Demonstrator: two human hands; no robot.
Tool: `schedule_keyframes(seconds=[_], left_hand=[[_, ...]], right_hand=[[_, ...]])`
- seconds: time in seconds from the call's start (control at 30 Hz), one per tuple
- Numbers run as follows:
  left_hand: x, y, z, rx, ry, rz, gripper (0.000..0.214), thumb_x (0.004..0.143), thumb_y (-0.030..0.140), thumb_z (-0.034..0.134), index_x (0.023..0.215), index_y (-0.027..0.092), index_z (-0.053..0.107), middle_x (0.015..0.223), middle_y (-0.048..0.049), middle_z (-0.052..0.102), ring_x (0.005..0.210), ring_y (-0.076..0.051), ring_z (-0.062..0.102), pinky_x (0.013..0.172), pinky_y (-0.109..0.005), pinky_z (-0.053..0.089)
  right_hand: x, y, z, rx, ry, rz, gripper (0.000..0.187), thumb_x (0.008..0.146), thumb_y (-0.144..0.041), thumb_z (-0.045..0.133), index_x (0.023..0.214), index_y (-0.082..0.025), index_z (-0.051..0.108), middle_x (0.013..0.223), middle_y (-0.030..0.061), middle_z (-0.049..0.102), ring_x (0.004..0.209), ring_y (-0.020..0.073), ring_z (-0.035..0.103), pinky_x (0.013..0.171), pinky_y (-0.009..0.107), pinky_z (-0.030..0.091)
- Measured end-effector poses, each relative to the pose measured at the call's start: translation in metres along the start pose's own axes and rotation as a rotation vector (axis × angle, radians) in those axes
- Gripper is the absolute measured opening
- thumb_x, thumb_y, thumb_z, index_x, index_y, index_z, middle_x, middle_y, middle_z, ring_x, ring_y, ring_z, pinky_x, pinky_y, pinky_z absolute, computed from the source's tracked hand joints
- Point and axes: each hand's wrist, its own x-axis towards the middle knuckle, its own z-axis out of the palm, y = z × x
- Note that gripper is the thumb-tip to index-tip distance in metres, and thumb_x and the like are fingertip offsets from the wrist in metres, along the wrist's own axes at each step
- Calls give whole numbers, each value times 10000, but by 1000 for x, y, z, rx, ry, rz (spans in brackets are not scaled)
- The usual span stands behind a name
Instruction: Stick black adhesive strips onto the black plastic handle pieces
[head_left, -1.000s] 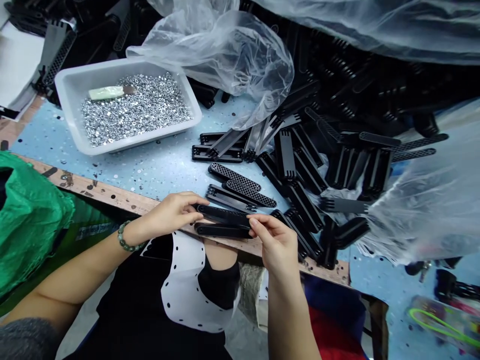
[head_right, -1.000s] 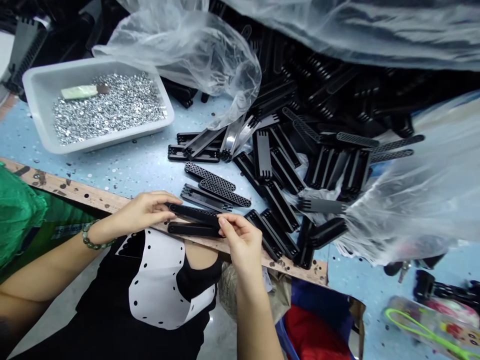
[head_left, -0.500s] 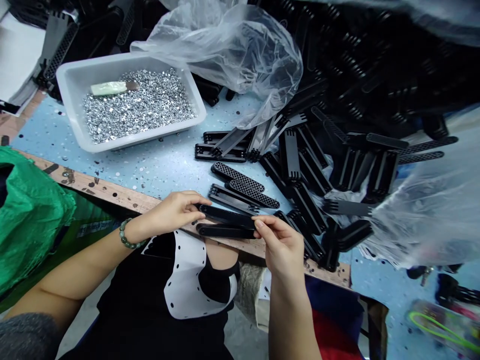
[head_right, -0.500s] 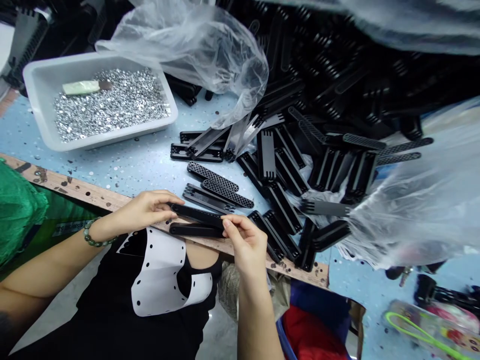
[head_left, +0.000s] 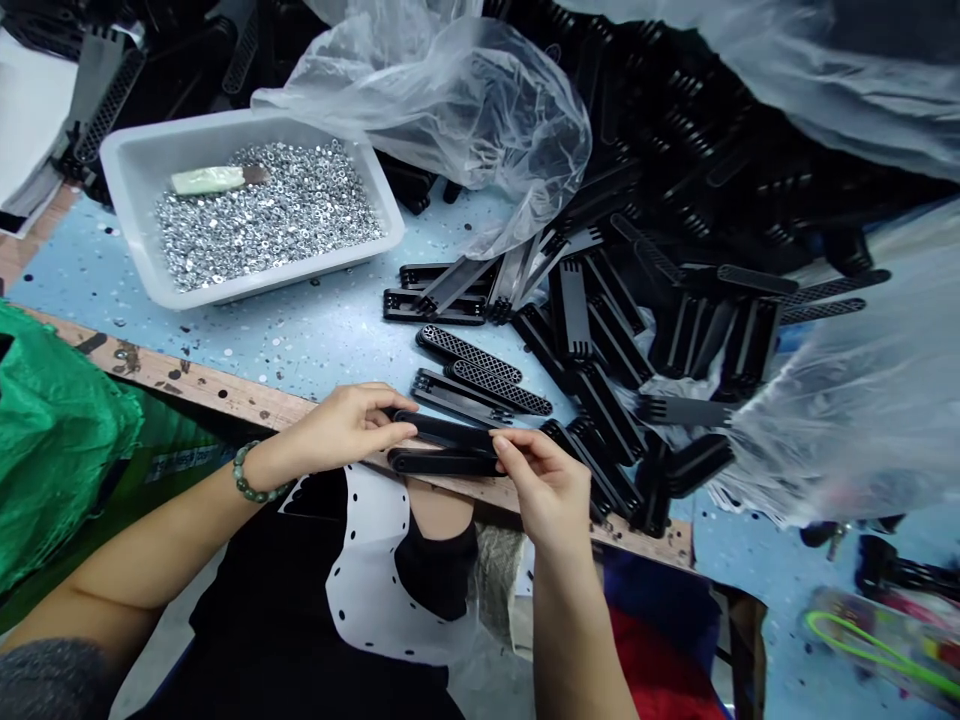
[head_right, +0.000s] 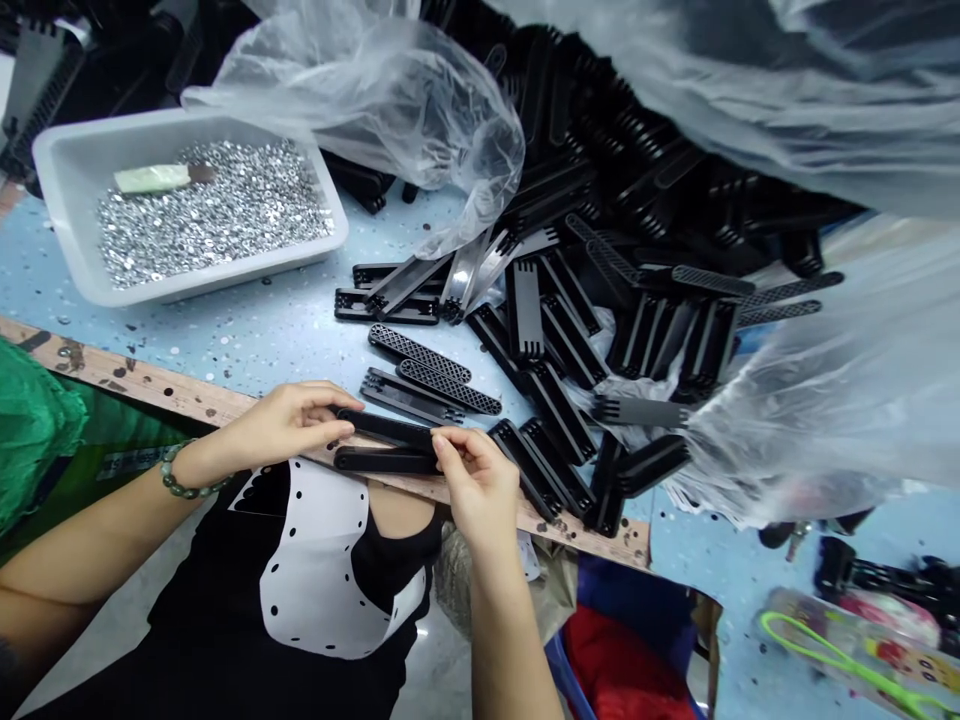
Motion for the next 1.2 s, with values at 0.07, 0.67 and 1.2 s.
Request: schedule_keyframes(seconds=[0.07,0.67,1.2], left_hand=[[0,1,2,-7,29,-14,318,850,395,606,1050,164,693,1046,-71,676,773,-108,677,652,-179,528],[1,-4,9,42,110,-36,317,862,427,594,986,150,687,938,-68,685,776,-144,688,682,-224,540],[3,5,-6,400,129,199,348,950,427,444,1122,224,668,1171,-66,588,952,-159,618,808,-293,509]], right_hand=[[-1,-1,1,-50,1,-10,214,808,-381,671,836,-176,725,789,50,649,597,120,547,563,261,461],[-4,-7,5,-407,9,-174,120,874,-264,588,849,-184,673,781,32,633,644,132,552,624,263,441],[14,3,-31,-564,-25,-480,162,944,-239,482,999,-189,625,964,90,593,917,198,567,843,352,480]])
